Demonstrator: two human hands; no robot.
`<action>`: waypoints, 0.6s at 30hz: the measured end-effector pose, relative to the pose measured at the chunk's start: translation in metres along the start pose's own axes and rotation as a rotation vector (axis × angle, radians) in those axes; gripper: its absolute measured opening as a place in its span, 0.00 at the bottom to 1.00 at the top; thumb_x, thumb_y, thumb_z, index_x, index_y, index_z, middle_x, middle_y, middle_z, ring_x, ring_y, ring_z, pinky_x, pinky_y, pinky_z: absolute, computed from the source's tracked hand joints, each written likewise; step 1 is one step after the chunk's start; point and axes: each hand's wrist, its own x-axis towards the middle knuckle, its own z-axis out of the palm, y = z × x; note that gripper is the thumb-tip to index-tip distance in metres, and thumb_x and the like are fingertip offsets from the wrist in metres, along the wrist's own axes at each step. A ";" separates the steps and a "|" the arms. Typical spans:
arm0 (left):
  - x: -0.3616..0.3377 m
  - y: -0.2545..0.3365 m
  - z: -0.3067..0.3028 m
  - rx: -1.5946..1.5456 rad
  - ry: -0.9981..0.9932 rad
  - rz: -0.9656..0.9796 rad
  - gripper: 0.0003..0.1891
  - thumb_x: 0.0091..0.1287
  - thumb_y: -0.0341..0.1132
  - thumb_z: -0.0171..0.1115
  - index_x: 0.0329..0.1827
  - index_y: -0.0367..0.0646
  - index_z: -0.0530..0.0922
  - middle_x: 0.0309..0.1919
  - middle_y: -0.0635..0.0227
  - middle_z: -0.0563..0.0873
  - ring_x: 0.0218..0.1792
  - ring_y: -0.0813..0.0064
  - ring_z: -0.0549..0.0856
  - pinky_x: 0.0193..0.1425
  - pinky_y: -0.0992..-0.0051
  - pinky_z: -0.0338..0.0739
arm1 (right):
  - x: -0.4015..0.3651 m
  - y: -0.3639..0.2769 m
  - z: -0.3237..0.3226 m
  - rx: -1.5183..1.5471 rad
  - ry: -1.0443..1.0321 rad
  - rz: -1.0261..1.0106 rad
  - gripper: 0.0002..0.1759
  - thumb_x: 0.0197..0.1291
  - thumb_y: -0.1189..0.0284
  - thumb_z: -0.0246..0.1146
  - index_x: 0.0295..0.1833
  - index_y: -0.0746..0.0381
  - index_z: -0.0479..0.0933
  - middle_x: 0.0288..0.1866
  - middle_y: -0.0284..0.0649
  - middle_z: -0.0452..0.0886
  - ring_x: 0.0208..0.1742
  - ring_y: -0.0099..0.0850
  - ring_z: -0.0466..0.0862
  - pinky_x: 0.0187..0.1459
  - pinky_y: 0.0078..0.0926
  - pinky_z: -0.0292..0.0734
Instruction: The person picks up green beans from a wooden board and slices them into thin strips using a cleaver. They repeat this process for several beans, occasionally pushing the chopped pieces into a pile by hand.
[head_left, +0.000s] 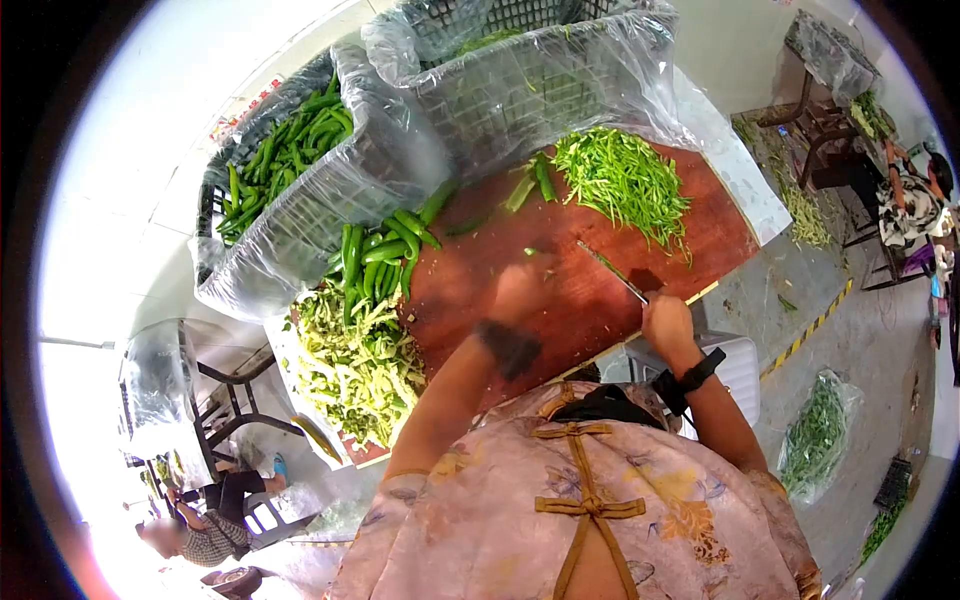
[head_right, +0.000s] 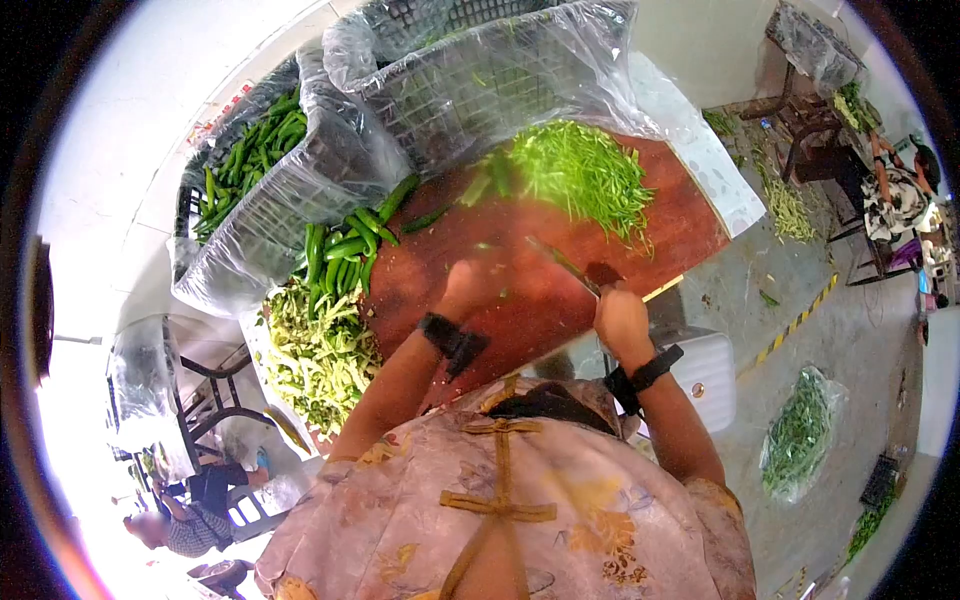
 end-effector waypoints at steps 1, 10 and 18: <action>0.001 -0.005 -0.005 0.153 0.021 0.198 0.06 0.53 0.31 0.57 0.31 0.43 0.79 0.35 0.63 0.83 0.35 0.56 0.82 0.39 0.56 0.76 | 0.001 0.002 0.002 0.004 0.011 -0.014 0.09 0.57 0.69 0.55 0.32 0.64 0.77 0.28 0.52 0.79 0.30 0.51 0.81 0.33 0.47 0.76; -0.007 -0.020 0.022 0.446 0.131 0.503 0.07 0.47 0.34 0.61 0.28 0.46 0.78 0.32 0.64 0.80 0.38 0.61 0.79 0.46 0.60 0.71 | 0.003 0.001 0.001 0.000 0.004 -0.001 0.09 0.56 0.70 0.57 0.32 0.65 0.76 0.29 0.53 0.79 0.32 0.52 0.80 0.34 0.47 0.75; -0.019 0.001 0.005 0.334 0.084 0.393 0.08 0.53 0.37 0.61 0.34 0.46 0.80 0.37 0.66 0.81 0.45 0.62 0.78 0.51 0.62 0.70 | 0.002 -0.001 -0.003 0.027 -0.015 0.035 0.09 0.55 0.70 0.58 0.32 0.66 0.76 0.30 0.54 0.79 0.33 0.52 0.80 0.35 0.47 0.75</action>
